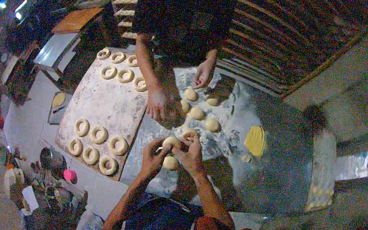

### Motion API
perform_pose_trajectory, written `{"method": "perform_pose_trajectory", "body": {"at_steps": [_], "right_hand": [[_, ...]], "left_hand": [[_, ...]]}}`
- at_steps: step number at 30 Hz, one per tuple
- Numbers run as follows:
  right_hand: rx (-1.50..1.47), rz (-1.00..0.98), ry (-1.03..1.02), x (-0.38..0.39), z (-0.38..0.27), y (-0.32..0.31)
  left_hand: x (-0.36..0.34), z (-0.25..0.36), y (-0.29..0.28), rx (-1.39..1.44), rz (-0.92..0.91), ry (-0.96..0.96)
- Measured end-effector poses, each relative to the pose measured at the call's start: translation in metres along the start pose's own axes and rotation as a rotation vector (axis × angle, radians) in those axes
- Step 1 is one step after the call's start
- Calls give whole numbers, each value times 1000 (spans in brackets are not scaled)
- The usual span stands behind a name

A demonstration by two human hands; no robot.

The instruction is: The person shapes dough balls into ring shapes by hand and places them on a wooden board. Another person works alongside, also shaping dough and arranging it on the same board.

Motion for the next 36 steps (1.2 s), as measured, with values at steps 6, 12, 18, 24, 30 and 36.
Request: {"method": "perform_pose_trajectory", "body": {"at_steps": [6, 12, 18, 24, 30, 36], "right_hand": [[-43, -76, 2, 11, -23, -35], [-309, -492, 225, 18, -35, -66], [-222, -117, 463, 7, -2, -78], [-504, -33, 595, 10, 3, -79], [193, -181, 139, 13, -17, -70], [246, -130, 393, 25, 15, -63]], "left_hand": [[29, -1, 34, -8, 36, -8], [45, -11, 67, 257, -5, -86], [56, -9, 75, -234, -60, 89], [41, -35, 82, 201, 131, -219], [37, -62, 88, 363, 139, -88], [28, -72, 84, -248, 145, 288]]}}
Point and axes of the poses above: each hand's wrist, its own x-axis away from the middle knuckle, its own y-axis out of the palm, z = x × y, the point moved 4 cm from there along -x, towards the middle knuckle, and after that the axes turned 15 degrees about z, right-handed, at the moved point
